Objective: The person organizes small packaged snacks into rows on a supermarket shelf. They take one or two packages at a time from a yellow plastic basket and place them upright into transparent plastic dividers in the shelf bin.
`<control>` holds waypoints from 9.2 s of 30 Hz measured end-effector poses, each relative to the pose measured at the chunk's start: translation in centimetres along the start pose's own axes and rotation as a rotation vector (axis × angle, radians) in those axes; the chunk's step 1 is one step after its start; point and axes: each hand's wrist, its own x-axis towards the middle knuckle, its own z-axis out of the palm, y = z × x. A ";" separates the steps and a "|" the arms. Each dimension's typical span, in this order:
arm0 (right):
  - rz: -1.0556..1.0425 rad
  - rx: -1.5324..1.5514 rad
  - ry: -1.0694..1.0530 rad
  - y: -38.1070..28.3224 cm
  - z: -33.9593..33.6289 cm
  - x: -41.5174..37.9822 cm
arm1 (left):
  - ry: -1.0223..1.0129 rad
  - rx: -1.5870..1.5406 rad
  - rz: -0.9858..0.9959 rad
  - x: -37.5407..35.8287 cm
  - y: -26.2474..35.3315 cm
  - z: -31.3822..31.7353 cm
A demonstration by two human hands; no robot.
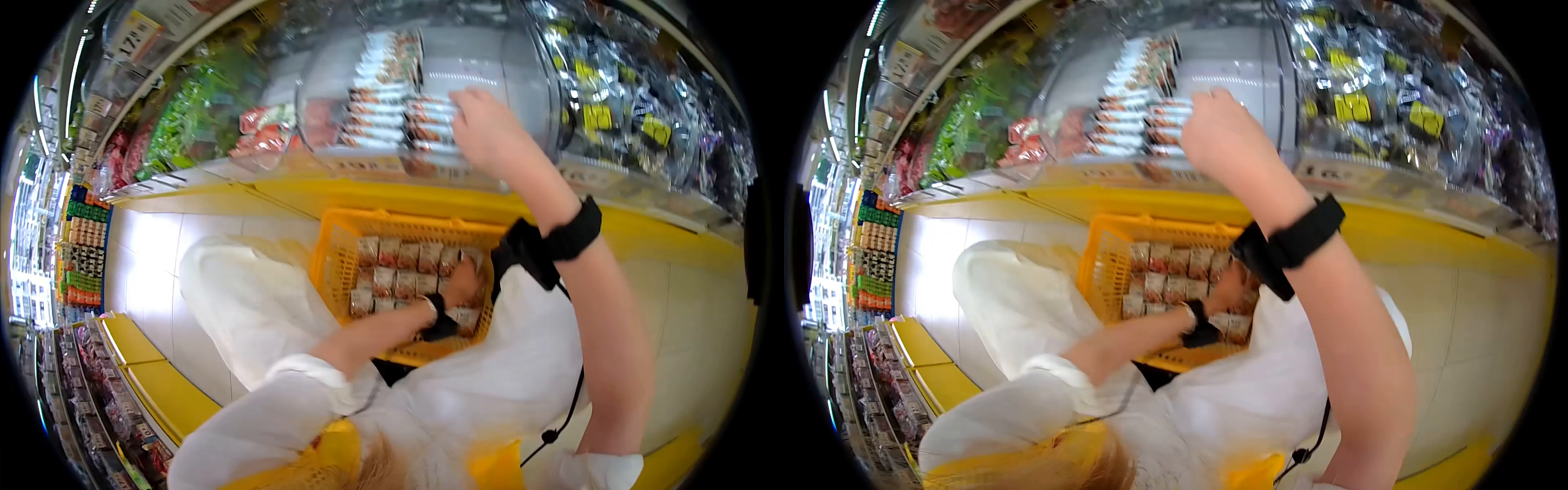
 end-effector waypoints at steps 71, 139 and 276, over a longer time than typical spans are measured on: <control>-0.553 0.354 0.034 -10.8 -3.2 -5.4 | -0.297 0.638 0.436 7.1 21.1 -40.6; 0.257 -0.060 -0.320 4.4 -3.3 8.2 | -0.137 0.728 0.490 7.0 17.9 -41.6; 0.432 0.046 -1.111 3.5 -1.8 13.8 | 0.463 0.533 0.655 5.6 15.1 -39.6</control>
